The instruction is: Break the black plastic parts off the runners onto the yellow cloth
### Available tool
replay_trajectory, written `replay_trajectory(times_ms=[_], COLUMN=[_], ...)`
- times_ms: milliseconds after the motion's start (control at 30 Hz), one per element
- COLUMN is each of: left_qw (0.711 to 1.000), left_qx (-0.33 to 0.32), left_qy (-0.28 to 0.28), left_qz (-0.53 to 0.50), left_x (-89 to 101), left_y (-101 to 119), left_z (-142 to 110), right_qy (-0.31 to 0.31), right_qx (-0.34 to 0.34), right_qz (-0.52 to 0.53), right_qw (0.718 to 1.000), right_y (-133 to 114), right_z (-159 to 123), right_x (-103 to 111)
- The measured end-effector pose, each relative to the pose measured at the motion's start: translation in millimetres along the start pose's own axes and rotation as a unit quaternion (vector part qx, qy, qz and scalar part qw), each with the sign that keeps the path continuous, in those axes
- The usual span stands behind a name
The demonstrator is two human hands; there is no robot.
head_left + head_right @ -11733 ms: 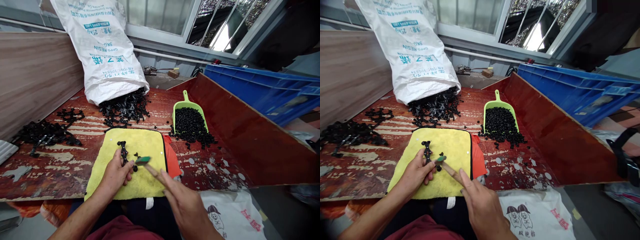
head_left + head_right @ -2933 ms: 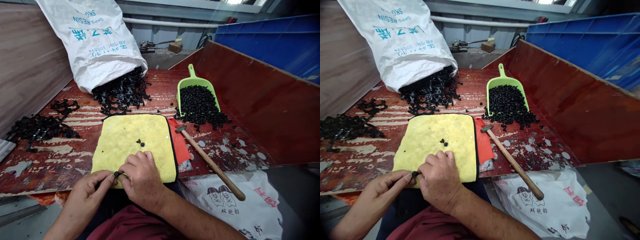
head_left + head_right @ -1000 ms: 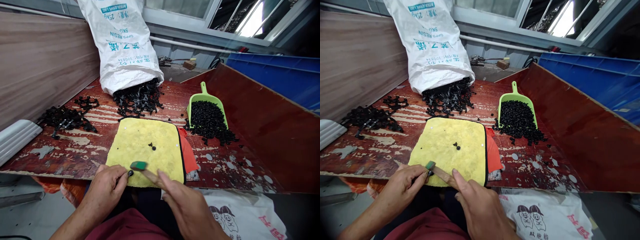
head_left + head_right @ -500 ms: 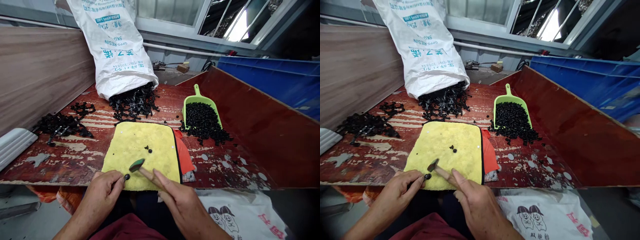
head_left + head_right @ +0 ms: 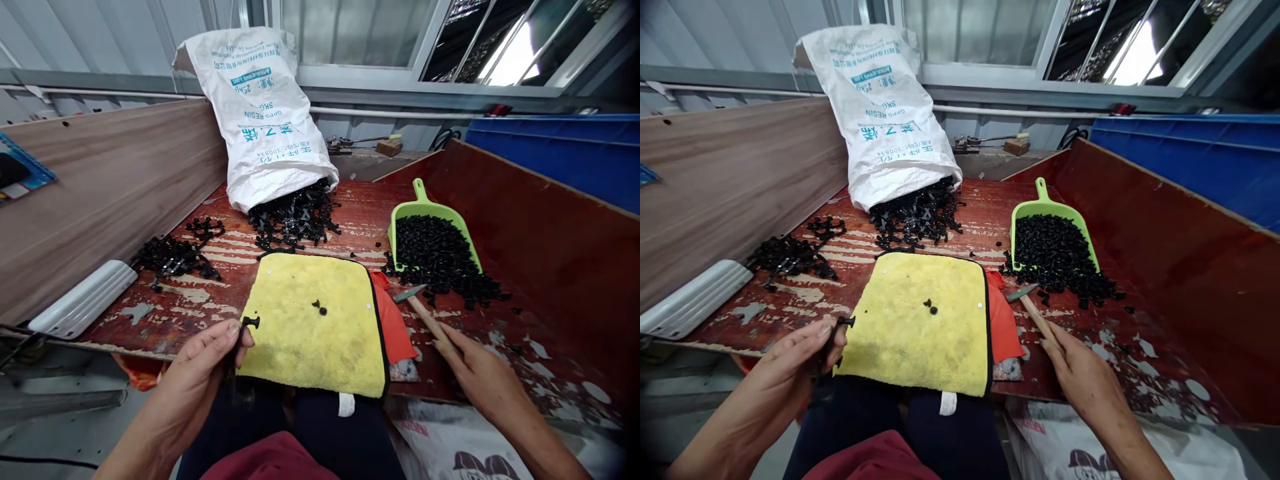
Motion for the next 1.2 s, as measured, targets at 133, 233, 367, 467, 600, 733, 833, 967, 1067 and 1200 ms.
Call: replay_trajectory(times_ms=[133,233,367,467,600,733,833,967,1067,1200], left_qw=[0.996,0.995,0.994,0.996,1.000,0.985,0.970,0.977,0.984,0.988], left_qx=[0.021,0.023,0.011,0.013,0.016,-0.050,-0.043,0.020,0.027,0.028], left_qy=[-0.009,-0.006,0.010,0.045,0.021,0.027,0.032,0.017,0.022,0.031], left_qz=[-0.082,-0.101,-0.106,-0.078,0.003,0.166,0.237,0.213,0.175,0.148], left_x=[-4.4,-4.0,0.0,5.0,6.3,13.7,20.9,25.4,25.2,23.5], left_y=[-2,-4,-5,-7,-17,-34,-46,-53,-52,-51], left_z=[0,1,2,3,13,28,34,33,33,34], right_qy=[0.046,0.040,0.032,0.005,-0.082,-0.125,-0.121,-0.046,0.009,0.004], right_qx=[0.015,0.021,0.013,-0.016,-0.006,0.121,0.213,0.287,0.304,0.318], right_qz=[-0.056,-0.085,-0.063,-0.001,0.109,0.223,0.259,0.231,0.207,0.147], right_qw=[0.997,0.995,0.997,1.000,0.991,0.959,0.934,0.928,0.930,0.937], right_y=[-6,-10,-10,-14,-42,-93,-128,-166,-189,-208], right_z=[6,8,9,4,-16,-42,-55,-56,-51,-44], right_x=[-6,-10,-7,5,15,20,25,41,46,29])
Point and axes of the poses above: each hand's wrist, its own z-axis towards the middle knuckle, its own x-axis out of the back of the hand, y = z × x, the point moved 4 cm from there along z, towards the middle knuckle, and after that the axes turned 6 degrees about -z, right-handed, at the moved point
